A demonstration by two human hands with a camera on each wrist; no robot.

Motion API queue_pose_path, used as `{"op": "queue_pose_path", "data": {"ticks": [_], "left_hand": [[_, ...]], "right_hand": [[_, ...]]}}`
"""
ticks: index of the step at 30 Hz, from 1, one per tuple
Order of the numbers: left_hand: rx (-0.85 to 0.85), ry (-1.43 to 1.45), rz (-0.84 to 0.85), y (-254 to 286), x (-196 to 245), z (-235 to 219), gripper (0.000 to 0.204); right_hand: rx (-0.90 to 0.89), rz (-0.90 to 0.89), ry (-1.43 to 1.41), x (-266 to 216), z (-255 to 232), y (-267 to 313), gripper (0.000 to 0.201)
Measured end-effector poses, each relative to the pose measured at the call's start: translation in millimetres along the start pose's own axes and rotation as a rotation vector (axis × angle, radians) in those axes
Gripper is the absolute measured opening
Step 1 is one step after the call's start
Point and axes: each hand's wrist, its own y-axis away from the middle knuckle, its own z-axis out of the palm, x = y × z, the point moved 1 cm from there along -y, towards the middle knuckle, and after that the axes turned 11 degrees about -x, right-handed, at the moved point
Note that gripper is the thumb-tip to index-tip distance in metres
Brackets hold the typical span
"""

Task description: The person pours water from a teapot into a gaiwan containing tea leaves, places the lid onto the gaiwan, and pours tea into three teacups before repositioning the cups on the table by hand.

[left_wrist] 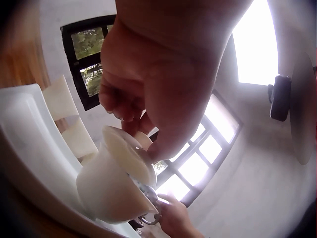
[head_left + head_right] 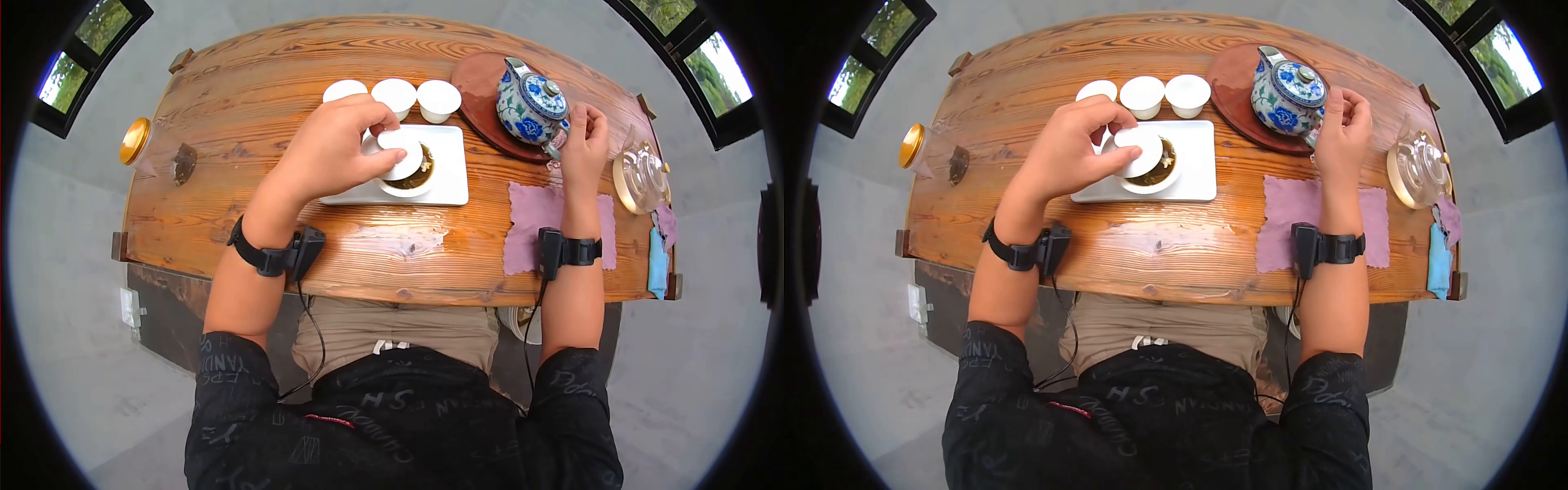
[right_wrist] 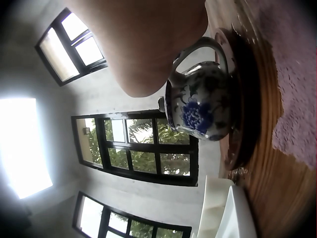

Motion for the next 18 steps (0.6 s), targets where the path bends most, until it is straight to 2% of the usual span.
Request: {"op": "queue_pose_path", "data": {"ticks": [18], "left_hand": [[-0.068,-0.018,-0.030,-5.2,10.1,10.9,0.027]], "right_hand": [[0.000,-0.014,0.029,1.9,-0.1,-0.5,0.034]]}}
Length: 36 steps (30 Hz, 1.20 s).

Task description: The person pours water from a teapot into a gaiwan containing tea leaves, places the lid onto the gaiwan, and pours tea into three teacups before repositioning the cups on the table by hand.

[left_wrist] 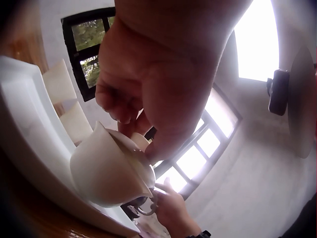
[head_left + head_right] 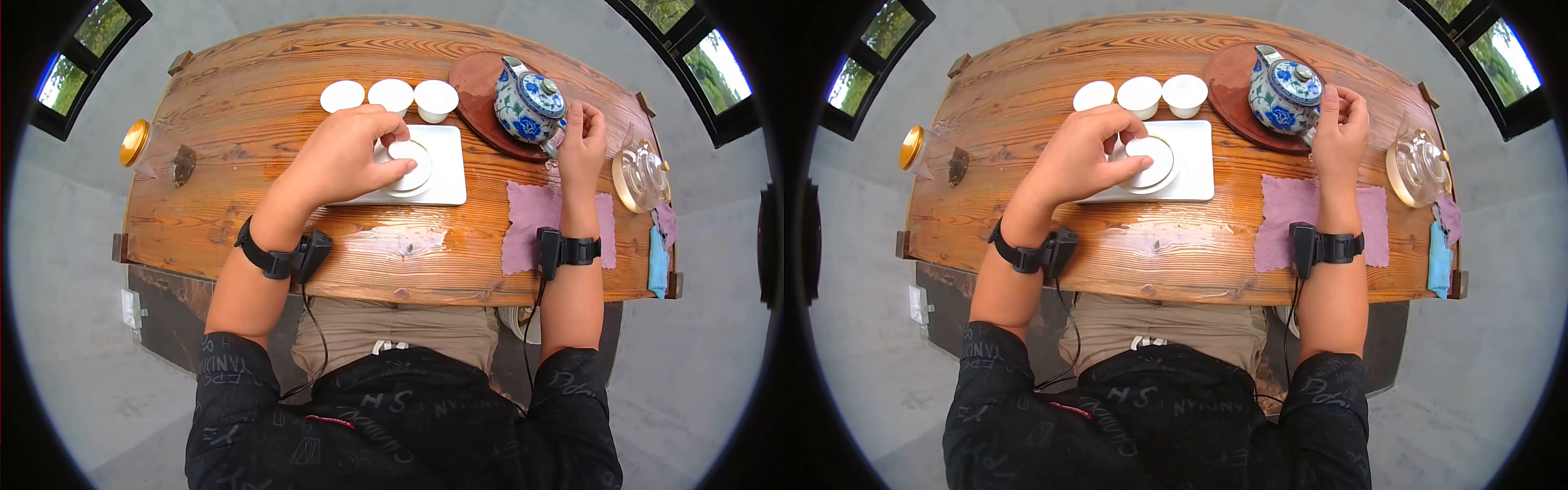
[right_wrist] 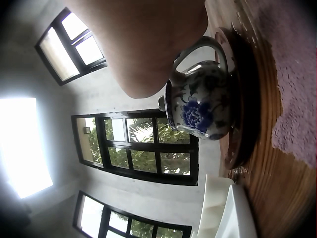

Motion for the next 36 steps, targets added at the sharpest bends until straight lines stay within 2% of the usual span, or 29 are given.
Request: {"op": "queue_pose_path", "data": {"ticks": [6,9,11,13,15,16,20,22,25,29,36], "left_hand": [[-0.049,0.188,-0.074,7,-2,-6,0.029],[0.038,0.288,-0.022,12,-14,-8,0.027],[0.142,0.553,-0.093,14,-25,-9,0.024],[0.154,0.613,-0.106,15,-28,-12,0.023],[0.265,0.771,-0.111,14,-30,-12,0.024],[0.268,0.792,-0.103,14,-29,-13,0.024],[0.182,0.780,-0.112,15,-27,-11,0.023],[0.099,0.395,-0.047,13,-23,-10,0.024],[0.045,0.239,0.001,9,-7,-8,0.025],[0.024,0.185,0.065,7,-1,-2,0.025],[0.023,0.154,0.099,4,0,3,0.025]], "right_hand": [[-0.006,-0.016,0.011,2,-1,-1,0.034],[-0.006,0.009,-0.006,-1,-1,1,0.035],[-0.003,0.024,-0.010,-1,-1,1,0.035],[-0.008,0.020,0.005,0,-1,0,0.035],[-0.007,0.017,0.002,-1,-1,0,0.035],[-0.006,0.013,-0.002,-1,-1,0,0.035],[-0.009,0.018,-0.006,0,0,0,0.035],[-0.012,-0.007,0.017,0,0,0,0.035],[0.005,-0.042,0.021,1,1,0,0.035],[-0.012,-0.005,0.037,1,0,0,0.036],[-0.004,-0.091,0.099,7,0,-2,0.037]]}}
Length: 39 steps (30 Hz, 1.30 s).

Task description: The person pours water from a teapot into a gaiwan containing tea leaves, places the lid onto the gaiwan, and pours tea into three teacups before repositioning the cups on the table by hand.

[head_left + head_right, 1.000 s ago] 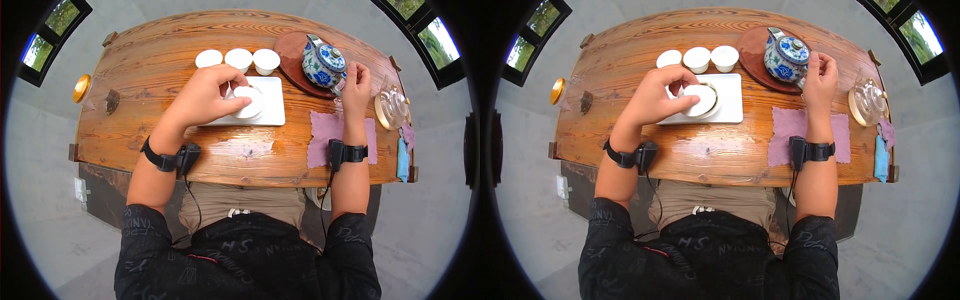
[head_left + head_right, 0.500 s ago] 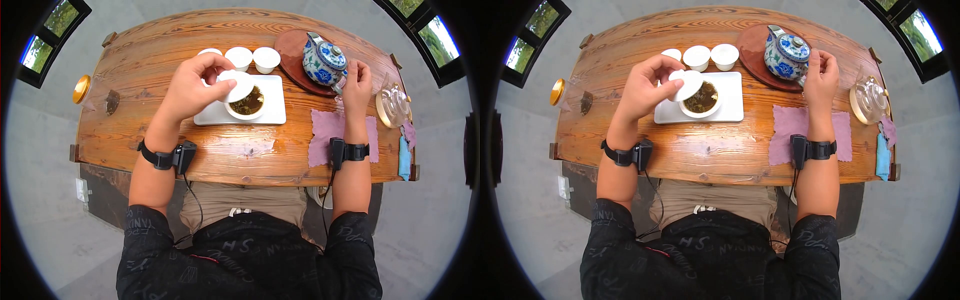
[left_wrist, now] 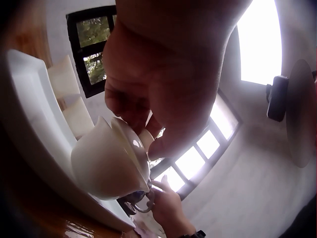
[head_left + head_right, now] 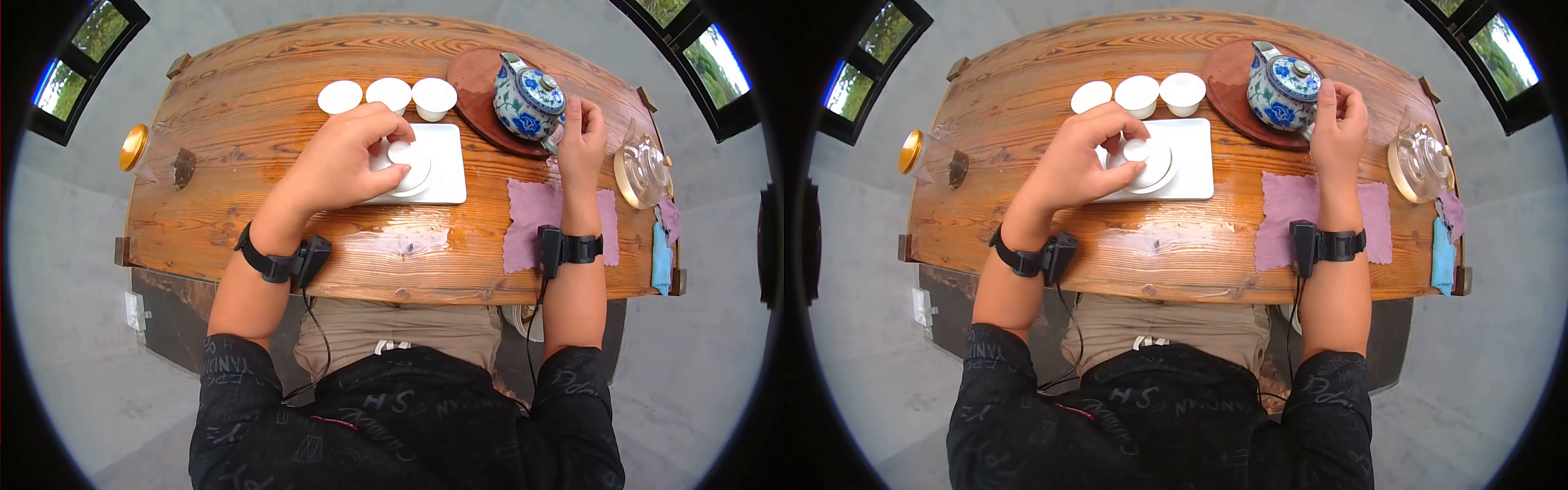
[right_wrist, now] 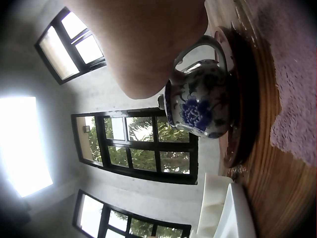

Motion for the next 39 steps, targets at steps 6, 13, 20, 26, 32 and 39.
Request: {"op": "queue_pose_path", "data": {"ticks": [6,13,20,26,32,39], "left_hand": [[-0.009,-0.009,-0.007,-0.7,-2.0,3.2,0.025],[0.041,-0.023,-0.016,-0.4,-1.5,2.4,0.025],[0.154,-0.001,-0.086,0.1,-1.7,-1.4,0.026],[0.065,0.060,-0.069,0.2,-1.3,1.4,0.026],[-0.017,0.088,-0.101,0.0,-2.6,3.6,0.027],[-0.011,0.078,-0.101,0.7,-6.1,4.4,0.028]], "right_hand": [[-0.001,0.092,-0.091,-4.8,-1.8,1.8,0.037],[0.019,0.087,-0.119,-5.4,-1.5,1.6,0.035],[0.019,0.084,-0.117,-4.7,-2.2,1.8,0.034],[0.019,0.056,-0.098,-4.6,-2.6,1.9,0.032],[0.015,0.050,-0.087,-3.8,-2.7,2.2,0.032],[0.000,0.036,-0.084,-5.1,-2.5,2.9,0.031]]}}
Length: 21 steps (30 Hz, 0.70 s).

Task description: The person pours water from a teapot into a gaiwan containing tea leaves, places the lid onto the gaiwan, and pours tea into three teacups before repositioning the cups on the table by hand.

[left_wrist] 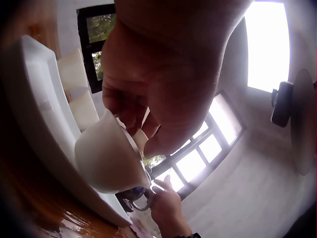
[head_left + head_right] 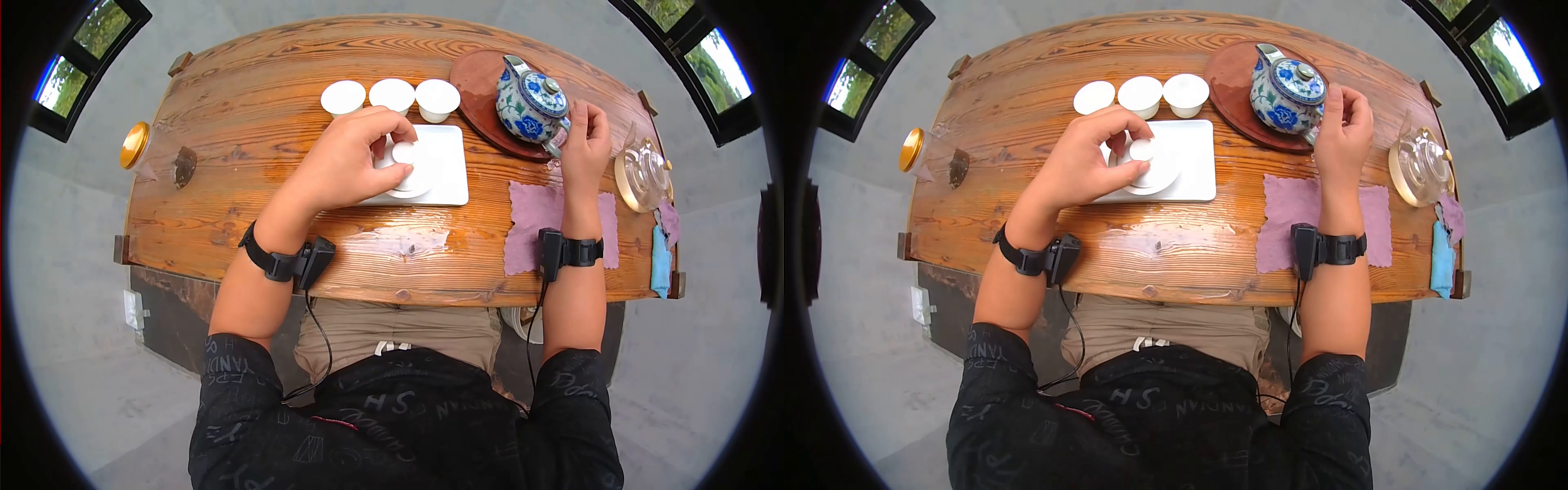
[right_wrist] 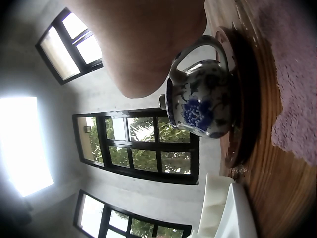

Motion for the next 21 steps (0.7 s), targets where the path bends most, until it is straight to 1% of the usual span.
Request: {"op": "queue_pose_path", "data": {"ticks": [2,4,5,7,8,9,10,11,12,13,14,15,16,17,18,19,20,21], "left_hand": [[-0.011,0.016,-0.021,1,0,-1,0.028],[-0.008,0.021,-0.019,1,0,-1,0.028],[-0.009,0.025,-0.017,2,0,-2,0.028],[-0.010,0.045,-0.003,4,-3,-3,0.028],[-0.014,0.063,0.014,4,-4,-5,0.028],[-0.005,0.066,0.014,5,-7,-8,0.028],[0.011,0.122,-0.021,7,-10,-13,0.026],[0.026,0.178,-0.054,9,-14,-17,0.024],[0.035,0.181,-0.052,9,-22,-20,0.024],[0.133,0.316,-0.063,9,-32,-21,0.021],[0.231,0.452,-0.074,10,-41,-22,0.018],[0.286,0.494,-0.082,10,-41,-25,0.013],[0.299,0.498,-0.078,10,-44,-26,0.013],[0.344,0.547,-0.075,10,-50,-27,0.013],[0.389,0.596,-0.073,10,-54,-29,0.013],[0.416,0.568,-0.099,11,-55,-31,0.014],[0.423,0.569,-0.100,12,-56,-32,0.014],[0.443,0.579,-0.115,12,-58,-33,0.013]], "right_hand": [[-0.009,0.002,0.007,3,0,0,0.032],[0.047,-0.006,0.029,5,1,0,0.030],[0.042,-0.009,0.029,5,1,-1,0.030],[0.094,-0.069,0.122,-2,-1,2,0.028],[0.088,-0.075,0.123,-5,0,4,0.028],[0.114,-0.132,0.155,-9,0,6,0.025],[0.140,-0.189,0.186,-13,1,8,0.021],[0.135,-0.195,0.187,-12,2,11,0.021],[0.091,-0.219,0.111,-10,4,13,0.018],[0.045,-0.244,0.036,-14,6,14,0.015],[0.037,-0.254,0.038,-20,8,16,0.015],[-0.072,-0.307,0.067,-37,17,20,0.013],[-0.180,-0.360,0.096,-54,25,23,0.013],[-0.189,-0.368,0.098,-72,32,27,0.013],[-0.358,-0.377,0.142,-92,40,31,0.017],[-0.526,-0.382,0.186,-106,48,34,0.021],[-0.532,-0.387,0.186,-113,56,37,0.021],[-0.623,-0.457,0.227,-120,63,40,0.024]]}}
